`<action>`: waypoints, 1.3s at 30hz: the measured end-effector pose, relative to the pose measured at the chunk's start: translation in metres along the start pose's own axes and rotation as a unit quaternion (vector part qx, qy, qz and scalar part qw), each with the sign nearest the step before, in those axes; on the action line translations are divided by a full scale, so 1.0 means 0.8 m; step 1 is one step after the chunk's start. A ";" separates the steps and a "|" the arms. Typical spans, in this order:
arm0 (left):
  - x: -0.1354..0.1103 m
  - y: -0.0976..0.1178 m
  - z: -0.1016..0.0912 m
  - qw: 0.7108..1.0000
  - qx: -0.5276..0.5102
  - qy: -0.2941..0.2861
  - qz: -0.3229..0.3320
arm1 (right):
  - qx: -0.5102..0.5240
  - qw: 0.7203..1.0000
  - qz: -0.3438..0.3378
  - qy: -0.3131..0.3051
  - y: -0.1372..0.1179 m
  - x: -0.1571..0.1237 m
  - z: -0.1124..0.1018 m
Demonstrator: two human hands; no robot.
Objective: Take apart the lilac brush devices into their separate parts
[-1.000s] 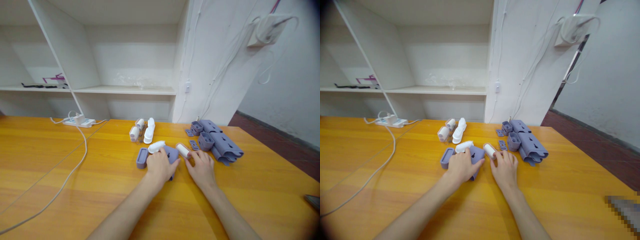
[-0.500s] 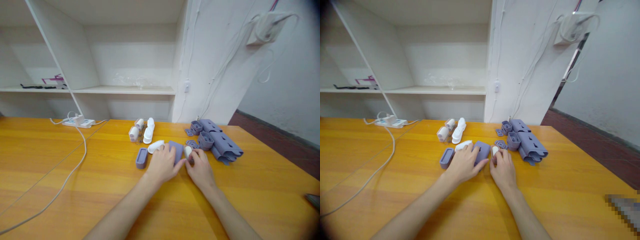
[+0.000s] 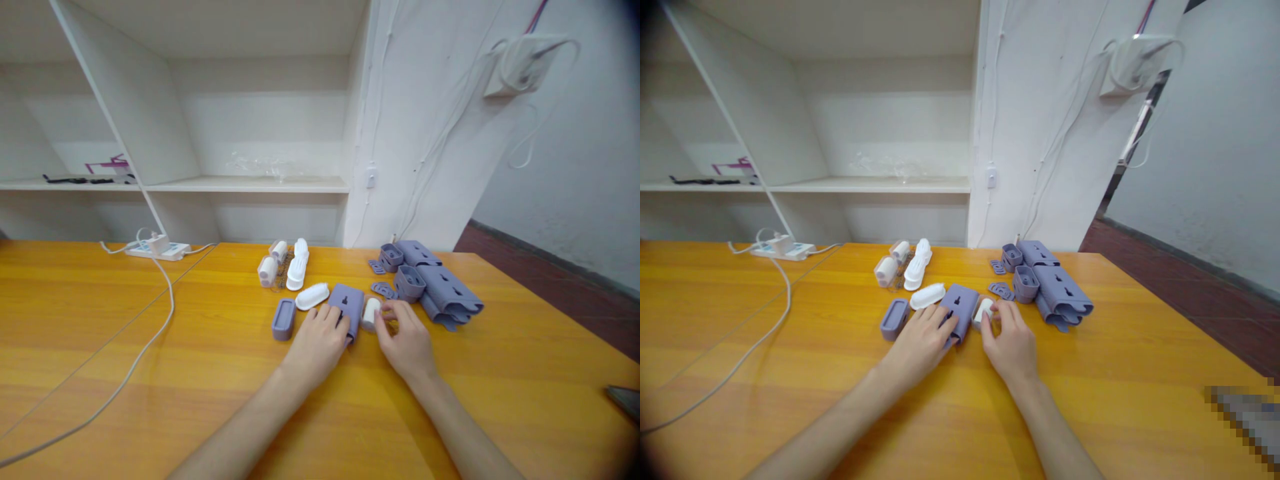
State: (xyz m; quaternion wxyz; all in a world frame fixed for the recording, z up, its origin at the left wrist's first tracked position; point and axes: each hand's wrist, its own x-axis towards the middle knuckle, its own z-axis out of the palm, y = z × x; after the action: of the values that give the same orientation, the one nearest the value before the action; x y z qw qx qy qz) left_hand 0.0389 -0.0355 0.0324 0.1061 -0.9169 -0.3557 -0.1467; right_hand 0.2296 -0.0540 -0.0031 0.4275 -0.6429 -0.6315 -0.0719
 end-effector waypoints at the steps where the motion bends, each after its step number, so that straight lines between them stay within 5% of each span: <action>1: -0.001 0.000 0.002 1.000 0.000 0.001 0.000 | 0.005 1.000 -0.002 0.010 0.001 0.001 -0.001; 7: -0.005 -0.006 0.008 1.000 0.005 0.015 0.008 | -0.047 0.999 0.005 0.021 0.007 0.023 -0.011; 11: -0.006 -0.008 0.013 1.000 0.007 0.023 0.009 | -0.139 0.985 0.001 -0.106 0.007 0.065 -0.014; 14: -0.008 -0.007 0.016 1.000 0.012 0.028 0.009 | -0.232 0.944 0.045 -0.231 0.009 0.103 -0.009; 21: -0.011 -0.011 0.021 0.999 0.015 0.036 0.024 | -0.282 0.903 0.057 -0.318 0.023 0.154 0.021; 39: -0.011 -0.010 0.016 0.999 0.028 0.027 0.022 | -0.289 0.901 0.024 -0.323 0.039 0.164 0.042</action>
State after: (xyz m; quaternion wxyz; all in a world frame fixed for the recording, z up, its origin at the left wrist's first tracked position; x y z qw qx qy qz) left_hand 0.0298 -0.0317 0.0181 0.1449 -0.9167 -0.3366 -0.1593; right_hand 0.2668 0.0711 0.0449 -0.0029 -0.7411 -0.6707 -0.0287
